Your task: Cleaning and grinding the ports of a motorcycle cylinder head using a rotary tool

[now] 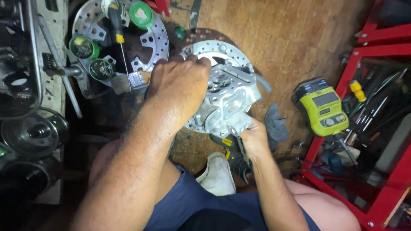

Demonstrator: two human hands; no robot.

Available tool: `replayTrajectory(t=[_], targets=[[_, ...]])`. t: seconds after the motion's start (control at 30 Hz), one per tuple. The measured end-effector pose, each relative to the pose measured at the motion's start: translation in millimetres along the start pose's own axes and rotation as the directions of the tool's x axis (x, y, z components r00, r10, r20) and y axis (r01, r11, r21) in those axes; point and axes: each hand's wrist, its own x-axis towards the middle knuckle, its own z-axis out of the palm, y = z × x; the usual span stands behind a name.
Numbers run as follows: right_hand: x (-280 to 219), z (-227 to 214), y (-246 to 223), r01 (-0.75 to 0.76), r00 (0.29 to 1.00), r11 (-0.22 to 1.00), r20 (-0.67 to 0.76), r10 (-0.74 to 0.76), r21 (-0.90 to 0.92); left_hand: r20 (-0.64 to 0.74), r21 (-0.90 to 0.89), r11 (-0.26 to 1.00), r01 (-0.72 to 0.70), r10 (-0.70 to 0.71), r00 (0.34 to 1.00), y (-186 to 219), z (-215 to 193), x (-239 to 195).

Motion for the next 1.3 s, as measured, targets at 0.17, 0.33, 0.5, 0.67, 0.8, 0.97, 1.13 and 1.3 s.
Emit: replayTrajectory(t=[0.17, 0.33, 0.5, 0.67, 0.8, 0.97, 1.13, 1.3], targets=[[4, -4, 17, -0.01, 1.0, 1.0, -0.013, 0.01, -0.004, 0.014, 0.001, 1.0, -0.03, 0.03, 0.999, -1, 9, 6], [-1, -2, 0, -0.01, 0.997, 0.998, 0.081, 0.005, 0.063, 0.265, 0.004, 1.0, 0.027, -0.028, 0.964, 12, -19, 5], [-3, -5, -1, 0.034, 0.996, 0.991, 0.085, -0.023, -0.133, 0.257, 0.093, 0.995, 0.022, -0.046, 0.965, 6, -10, 11], [-3, -3, -13, -0.029, 0.996, 0.98, 0.081, 0.046, -0.196, 0.256, 0.163, 0.985, 0.046, -0.088, 0.963, 6, -8, 14], [-1, -5, -11, 0.03, 0.989, 0.977, 0.145, 0.001, -0.213, 0.182, 0.175, 0.985, -0.012, -0.021, 0.983, 1, -1, 14], [1, -7, -4, 0.014, 0.981, 0.983, 0.192, 0.022, -0.186, 0.202, 0.173, 0.985, 0.003, -0.038, 0.979, 7, 0, 15], [1, -9, -7, 0.034, 0.978, 0.972, 0.207, 0.015, -0.231, 0.197, 0.178, 0.983, -0.045, 0.01, 0.98, 12, -2, 11], [4, -8, -13, 0.055, 0.965, 0.99, 0.262, -0.02, -0.127, 0.133, 0.204, 0.97, -0.134, 0.109, 0.985, 38, -39, -22]])
